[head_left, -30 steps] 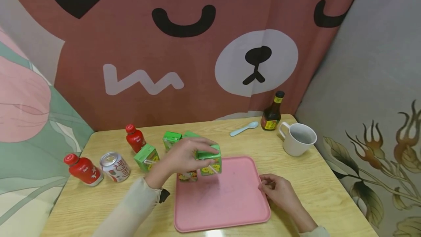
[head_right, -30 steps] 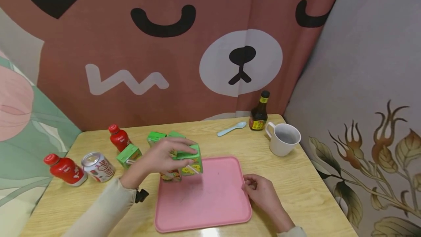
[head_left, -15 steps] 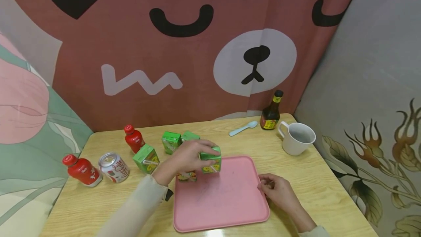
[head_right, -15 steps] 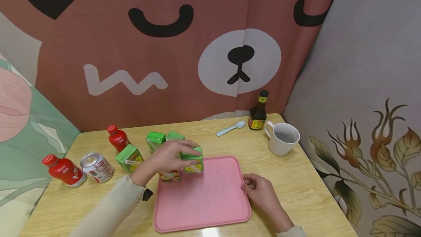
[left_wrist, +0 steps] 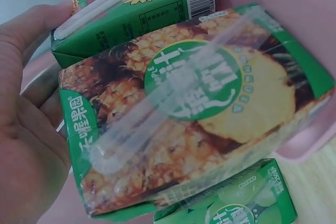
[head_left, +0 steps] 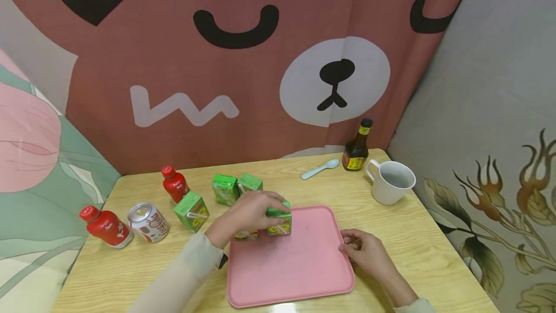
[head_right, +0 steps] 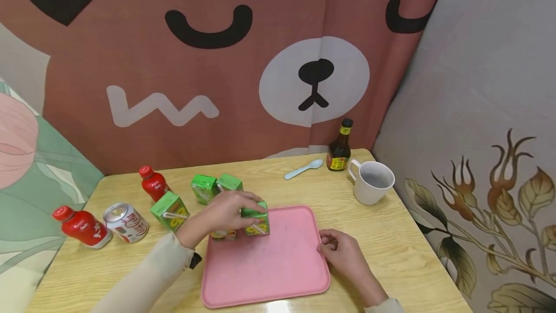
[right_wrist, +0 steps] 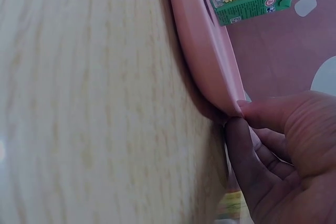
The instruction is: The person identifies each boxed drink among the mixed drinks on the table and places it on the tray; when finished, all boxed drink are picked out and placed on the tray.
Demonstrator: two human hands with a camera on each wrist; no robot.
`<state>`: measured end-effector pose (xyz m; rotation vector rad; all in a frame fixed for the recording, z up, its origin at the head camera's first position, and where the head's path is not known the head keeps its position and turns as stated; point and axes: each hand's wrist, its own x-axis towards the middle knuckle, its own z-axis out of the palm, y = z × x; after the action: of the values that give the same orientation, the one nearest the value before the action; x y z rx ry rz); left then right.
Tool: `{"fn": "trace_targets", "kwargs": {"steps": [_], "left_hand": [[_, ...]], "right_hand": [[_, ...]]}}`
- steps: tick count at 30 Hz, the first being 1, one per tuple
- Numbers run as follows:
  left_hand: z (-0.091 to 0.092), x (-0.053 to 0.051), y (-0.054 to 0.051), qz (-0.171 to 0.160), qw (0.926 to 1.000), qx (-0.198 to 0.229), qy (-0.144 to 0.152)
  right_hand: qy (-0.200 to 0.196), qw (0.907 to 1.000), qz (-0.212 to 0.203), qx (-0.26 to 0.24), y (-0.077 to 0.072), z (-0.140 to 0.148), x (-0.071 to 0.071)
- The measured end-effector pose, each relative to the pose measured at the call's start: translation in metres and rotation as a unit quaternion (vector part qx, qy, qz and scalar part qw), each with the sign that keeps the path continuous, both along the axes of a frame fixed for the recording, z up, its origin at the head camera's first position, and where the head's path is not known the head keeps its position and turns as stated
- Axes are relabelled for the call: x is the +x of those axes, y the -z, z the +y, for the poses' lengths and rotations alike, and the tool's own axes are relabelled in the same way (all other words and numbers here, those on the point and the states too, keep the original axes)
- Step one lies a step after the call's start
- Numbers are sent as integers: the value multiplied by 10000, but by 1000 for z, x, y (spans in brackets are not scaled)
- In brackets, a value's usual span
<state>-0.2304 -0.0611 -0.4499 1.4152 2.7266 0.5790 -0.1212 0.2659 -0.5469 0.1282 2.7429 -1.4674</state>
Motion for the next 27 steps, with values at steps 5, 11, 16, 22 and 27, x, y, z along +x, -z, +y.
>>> {"fn": "trace_targets", "kwargs": {"steps": [5,11,16,22,27], "left_hand": [[1,1,0,-36,10000,-13,32],[2,2,0,-89,9999,-30,40],[2,2,1,-113,9999,-67,27],[3,2,1,-158,9998,-58,47],[3,1,2,-101,9999,-51,61]], "right_hand": [[-8,10000,-3,-77,1,0,0],[-28,9999,-36,-100,1,0,1],[-88,9999,26,-112,1,0,2],[-51,9999,18,-89,2,0,1],[-16,9999,28,-95,2,0,0]]}}
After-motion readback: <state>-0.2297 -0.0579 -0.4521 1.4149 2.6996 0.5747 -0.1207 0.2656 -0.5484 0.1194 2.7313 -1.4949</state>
